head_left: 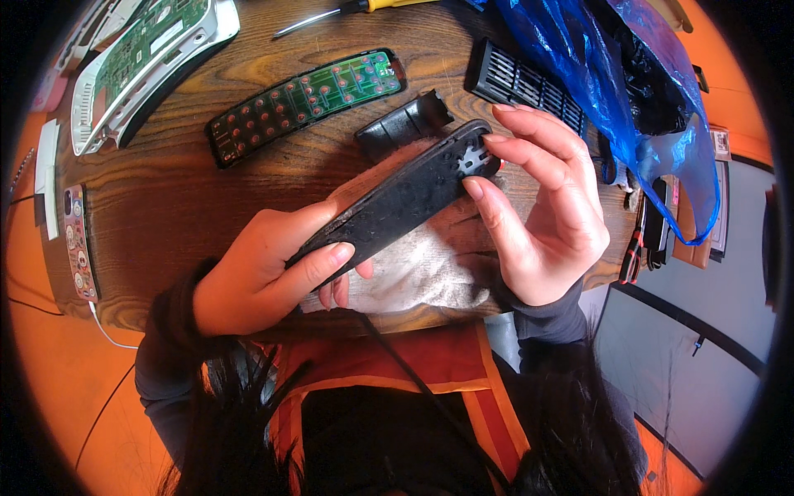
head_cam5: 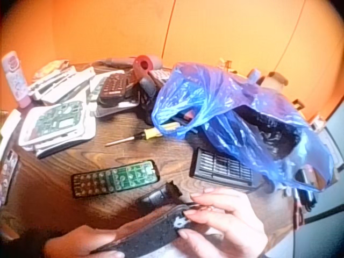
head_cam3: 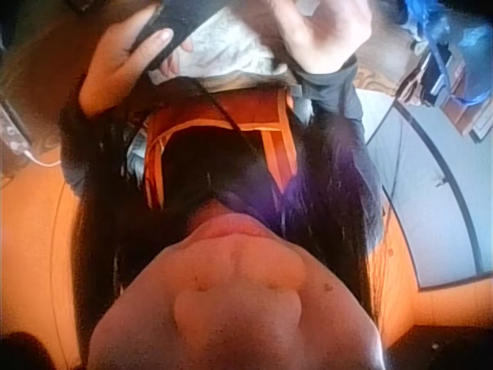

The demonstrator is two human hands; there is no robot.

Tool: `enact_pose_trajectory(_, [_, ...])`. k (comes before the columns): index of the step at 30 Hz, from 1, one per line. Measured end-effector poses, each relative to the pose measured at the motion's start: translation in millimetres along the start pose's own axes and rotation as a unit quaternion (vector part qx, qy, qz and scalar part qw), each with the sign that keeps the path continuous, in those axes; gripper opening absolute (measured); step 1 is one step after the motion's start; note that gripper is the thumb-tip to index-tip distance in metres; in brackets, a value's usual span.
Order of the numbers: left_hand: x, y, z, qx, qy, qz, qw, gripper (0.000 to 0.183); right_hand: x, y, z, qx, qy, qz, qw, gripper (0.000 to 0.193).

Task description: The person disassembles a black remote control using a screwdriver, removes the battery cover, and separates the casing to expose the circuit board. They then reassemble the remote control and test the buttons.

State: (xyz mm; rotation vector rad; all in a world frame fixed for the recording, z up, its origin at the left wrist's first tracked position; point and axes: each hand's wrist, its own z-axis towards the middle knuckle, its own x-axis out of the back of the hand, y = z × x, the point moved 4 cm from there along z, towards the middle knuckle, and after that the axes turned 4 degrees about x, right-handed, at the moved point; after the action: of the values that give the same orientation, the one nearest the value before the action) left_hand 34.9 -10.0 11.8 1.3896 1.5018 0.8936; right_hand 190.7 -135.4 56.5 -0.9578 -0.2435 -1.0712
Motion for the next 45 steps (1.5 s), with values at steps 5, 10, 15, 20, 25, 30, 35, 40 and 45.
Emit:
enact_pose_trajectory(5, [-1.3,-2.1,2.0,-0.029,0.020,-0.013,0.999,0.019,-0.3,2.3,-1.9,-0.005,0.045,0.012,0.999,0.024])
enact_pose_trajectory(10, [-1.1,-1.3,1.9,-0.033,0.015,-0.014,0.999,0.019,-0.4,-1.2,-2.2,0.047,0.021,0.006,0.999,0.024])
enact_pose_trajectory(15, [-1.5,3.6,0.3,-0.018,-0.004,-0.026,1.000,0.018,-3.4,2.4,-10.5,-0.142,0.052,0.230,0.961,0.043])
enact_pose_trajectory(20, [5.2,13.1,-2.9,-0.162,0.180,0.182,0.953,0.014,0.6,4.8,-11.3,-0.107,0.052,0.238,0.964,0.037])
enact_pose_trajectory(25, [21.7,22.0,-24.9,-0.255,0.371,0.187,0.873,0.022,-2.7,8.0,-11.4,-0.111,0.097,0.320,0.936,0.042])
enact_pose_trajectory(30, [21.0,12.6,-21.0,-0.138,0.348,-0.002,0.927,0.016,-11.2,6.2,-11.2,-0.218,0.069,0.339,0.913,0.043])
enact_pose_trajectory(35, [19.8,6.7,-16.3,-0.078,0.342,-0.059,0.935,0.013,-16.8,4.7,-15.0,-0.287,0.047,0.342,0.894,0.037])
enact_pose_trajectory(40, [18.6,9.3,-19.9,-0.156,0.388,0.076,0.905,0.014,-18.8,4.7,-14.4,-0.192,0.041,0.282,0.939,0.037])
enact_pose_trajectory(45, [10.4,22.3,-31.2,-0.407,0.367,0.354,0.757,0.019,-17.8,3.5,-8.6,0.007,0.020,0.155,0.988,0.034])
